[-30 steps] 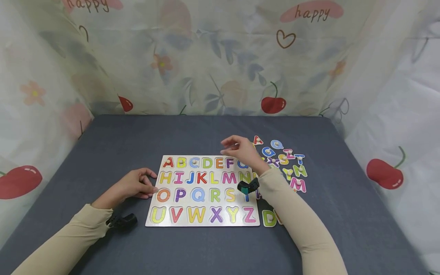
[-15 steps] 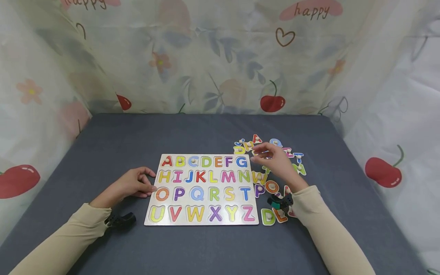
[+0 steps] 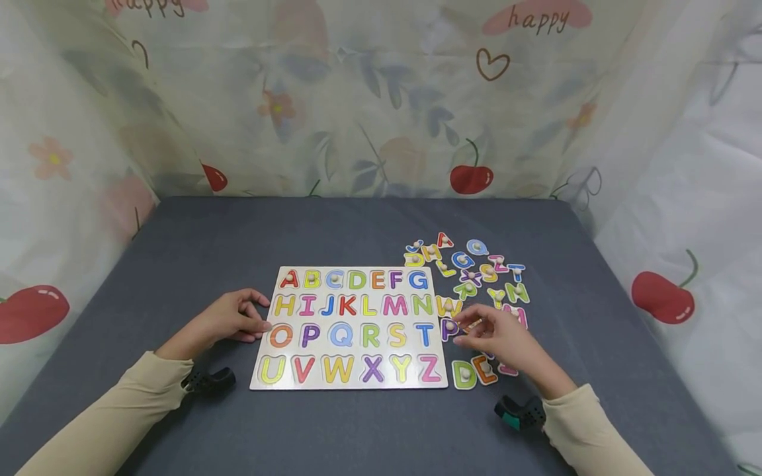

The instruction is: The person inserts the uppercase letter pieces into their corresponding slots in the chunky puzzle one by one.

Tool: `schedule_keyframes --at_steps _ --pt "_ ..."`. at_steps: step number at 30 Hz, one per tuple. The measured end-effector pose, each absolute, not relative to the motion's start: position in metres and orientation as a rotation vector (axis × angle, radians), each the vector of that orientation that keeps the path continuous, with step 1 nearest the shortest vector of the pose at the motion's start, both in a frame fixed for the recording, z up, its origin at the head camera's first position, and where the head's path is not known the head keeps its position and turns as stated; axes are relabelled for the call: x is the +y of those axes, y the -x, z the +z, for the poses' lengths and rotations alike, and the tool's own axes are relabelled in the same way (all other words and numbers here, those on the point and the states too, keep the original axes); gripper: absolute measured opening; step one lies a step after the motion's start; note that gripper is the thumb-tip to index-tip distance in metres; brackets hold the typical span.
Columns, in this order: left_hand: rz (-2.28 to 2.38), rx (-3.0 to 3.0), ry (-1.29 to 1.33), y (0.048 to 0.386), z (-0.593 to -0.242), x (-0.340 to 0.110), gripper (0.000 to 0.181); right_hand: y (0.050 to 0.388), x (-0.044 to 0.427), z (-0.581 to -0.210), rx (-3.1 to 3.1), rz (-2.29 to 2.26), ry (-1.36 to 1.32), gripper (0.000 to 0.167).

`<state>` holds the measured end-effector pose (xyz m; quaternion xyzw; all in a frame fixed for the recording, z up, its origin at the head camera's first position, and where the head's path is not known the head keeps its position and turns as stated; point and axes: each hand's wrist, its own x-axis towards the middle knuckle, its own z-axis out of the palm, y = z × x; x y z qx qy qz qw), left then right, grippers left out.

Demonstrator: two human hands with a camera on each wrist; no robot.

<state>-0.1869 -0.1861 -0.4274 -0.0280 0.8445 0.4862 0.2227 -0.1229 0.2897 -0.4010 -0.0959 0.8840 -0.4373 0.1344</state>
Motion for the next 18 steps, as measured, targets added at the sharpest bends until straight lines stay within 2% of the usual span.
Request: schedule_keyframes --at_steps 10,18 --pt "1.339 2.338 0.090 0.187 -0.428 -0.185 0.054 0.101 0.293 -0.413 2.496 -1.201 0.354 0.035" --pt "1.372 2.314 0.081 0.187 -0.429 -0.186 0.051 0.098 0.294 -0.416 2.569 -1.087 0.451 0.028"
